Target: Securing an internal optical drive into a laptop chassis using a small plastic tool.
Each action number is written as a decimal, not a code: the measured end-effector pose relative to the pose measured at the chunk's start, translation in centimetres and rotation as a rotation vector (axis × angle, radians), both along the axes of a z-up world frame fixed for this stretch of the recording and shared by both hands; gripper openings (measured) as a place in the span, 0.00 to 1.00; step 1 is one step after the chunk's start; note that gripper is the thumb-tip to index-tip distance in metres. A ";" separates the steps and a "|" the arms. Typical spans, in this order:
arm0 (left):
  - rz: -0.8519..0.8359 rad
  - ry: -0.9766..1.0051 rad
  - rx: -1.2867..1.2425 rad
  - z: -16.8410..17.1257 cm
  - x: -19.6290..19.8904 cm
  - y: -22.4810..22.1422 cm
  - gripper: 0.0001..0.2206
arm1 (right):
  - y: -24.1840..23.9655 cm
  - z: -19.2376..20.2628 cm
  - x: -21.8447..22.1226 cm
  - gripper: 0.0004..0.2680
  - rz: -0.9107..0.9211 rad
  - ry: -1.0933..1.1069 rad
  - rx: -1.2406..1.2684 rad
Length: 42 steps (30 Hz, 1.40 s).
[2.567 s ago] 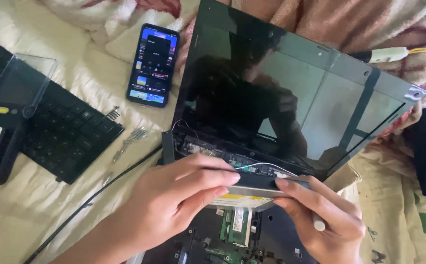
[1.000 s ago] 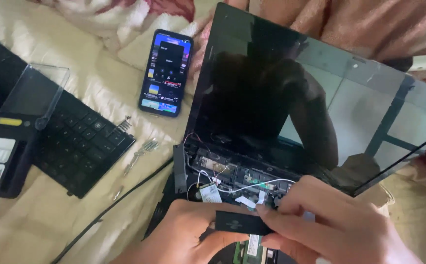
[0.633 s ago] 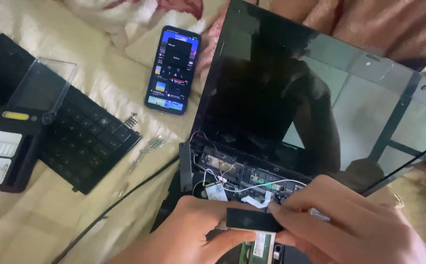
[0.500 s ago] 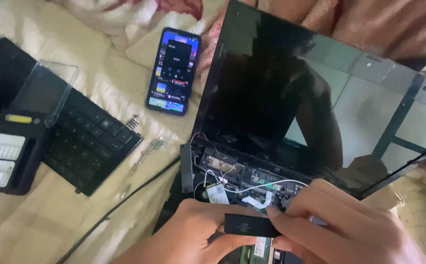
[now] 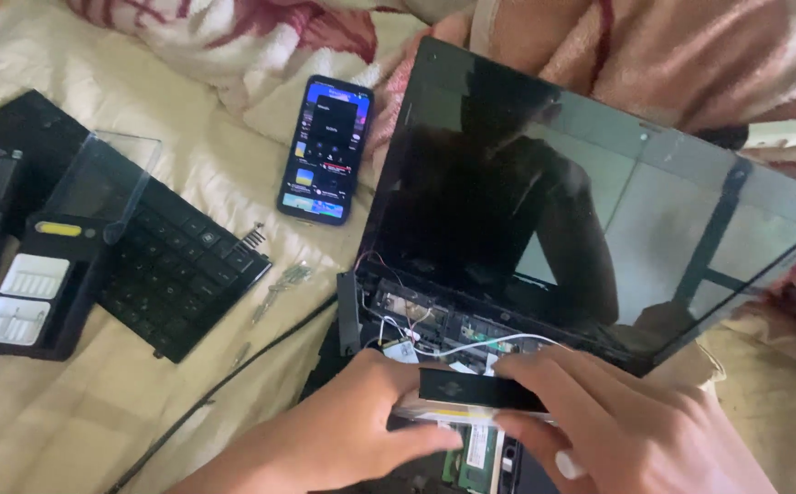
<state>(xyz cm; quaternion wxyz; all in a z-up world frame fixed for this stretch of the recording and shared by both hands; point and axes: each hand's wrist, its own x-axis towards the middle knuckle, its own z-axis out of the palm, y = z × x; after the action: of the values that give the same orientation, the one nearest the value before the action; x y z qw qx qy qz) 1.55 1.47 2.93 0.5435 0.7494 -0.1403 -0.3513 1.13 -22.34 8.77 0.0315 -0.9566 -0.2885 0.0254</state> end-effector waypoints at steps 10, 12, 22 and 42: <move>0.326 0.062 -0.748 -0.8 -0.6 1.8 0.24 | -2.9 1.2 -1.0 0.09 -0.396 0.110 0.558; 0.316 0.157 -0.897 -1.0 -0.7 1.4 0.31 | -2.9 -1.0 -1.5 0.08 -0.682 0.293 0.863; 0.749 0.775 -0.363 2.8 1.5 -2.0 0.24 | -0.8 -0.7 1.0 0.08 -1.010 0.429 1.059; 0.672 0.327 -0.157 4.2 3.6 -4.3 0.33 | -4.0 -3.2 0.9 0.07 -1.080 0.312 0.747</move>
<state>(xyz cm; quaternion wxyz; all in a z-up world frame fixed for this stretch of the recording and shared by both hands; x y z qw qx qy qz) 5.13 -2.81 7.11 0.6992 0.6438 0.1755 -0.2567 2.00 -26.36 5.55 0.4097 -0.8766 0.2490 0.0427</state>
